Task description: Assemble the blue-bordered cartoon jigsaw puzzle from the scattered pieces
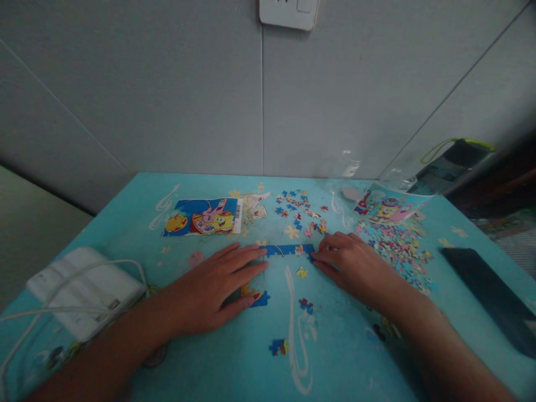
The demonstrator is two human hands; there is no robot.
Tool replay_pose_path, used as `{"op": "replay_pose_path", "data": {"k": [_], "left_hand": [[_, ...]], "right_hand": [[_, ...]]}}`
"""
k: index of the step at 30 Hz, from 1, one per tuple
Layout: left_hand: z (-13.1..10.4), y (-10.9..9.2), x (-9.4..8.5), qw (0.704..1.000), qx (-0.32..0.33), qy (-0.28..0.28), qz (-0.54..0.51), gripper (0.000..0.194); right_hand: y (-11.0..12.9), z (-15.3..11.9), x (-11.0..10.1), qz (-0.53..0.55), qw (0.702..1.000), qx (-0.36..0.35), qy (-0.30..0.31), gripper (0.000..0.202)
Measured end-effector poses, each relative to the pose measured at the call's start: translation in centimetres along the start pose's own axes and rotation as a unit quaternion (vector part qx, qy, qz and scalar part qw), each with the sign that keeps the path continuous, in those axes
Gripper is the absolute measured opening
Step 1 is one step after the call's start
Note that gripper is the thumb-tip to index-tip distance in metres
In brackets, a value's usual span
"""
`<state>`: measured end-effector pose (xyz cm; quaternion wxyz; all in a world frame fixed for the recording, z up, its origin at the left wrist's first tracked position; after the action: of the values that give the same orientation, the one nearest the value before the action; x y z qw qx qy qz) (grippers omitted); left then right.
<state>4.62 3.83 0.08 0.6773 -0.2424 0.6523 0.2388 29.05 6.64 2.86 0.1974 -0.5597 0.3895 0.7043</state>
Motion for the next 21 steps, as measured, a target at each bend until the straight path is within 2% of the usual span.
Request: {"op": "replay_pose_path", "data": {"k": [9,13,15,17,21], "left_hand": [[-0.1,0.0,0.0,1.000,0.003,0.005,0.011,0.055],[0.0,-0.1,0.0,1.000,0.007,0.000,0.018,0.055],[0.0,-0.1,0.0,1.000,0.007,-0.004,0.016,0.055],[-0.1,-0.1,0.0,1.000,0.008,-0.005,0.010,0.055],[-0.1,-0.1,-0.1,1.000,0.008,-0.003,-0.003,0.054]], "right_hand": [[0.4,0.3,-0.2,-0.004,1.000,0.016,-0.012,0.023],[1.1,0.0,-1.3,0.096,0.995,-0.014,-0.028,0.021],[1.6,-0.2,-1.4,0.179,0.984,-0.025,-0.005,0.017],[2.1,-0.5,-0.9,0.237,0.970,-0.023,0.042,0.012],[3.0,-0.8,0.4,0.263,0.957,-0.009,0.118,0.013]]}}
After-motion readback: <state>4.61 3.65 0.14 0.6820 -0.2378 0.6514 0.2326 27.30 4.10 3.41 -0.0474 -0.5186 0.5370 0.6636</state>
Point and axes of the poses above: each hand's wrist, its own z-axis towards the middle knuckle, its own x-axis out of the palm, y = z × x, the point moved 6 cm from there along z, towards the middle knuckle, and after that the axes turned 15 degrees about z, right-handed, at the moved point
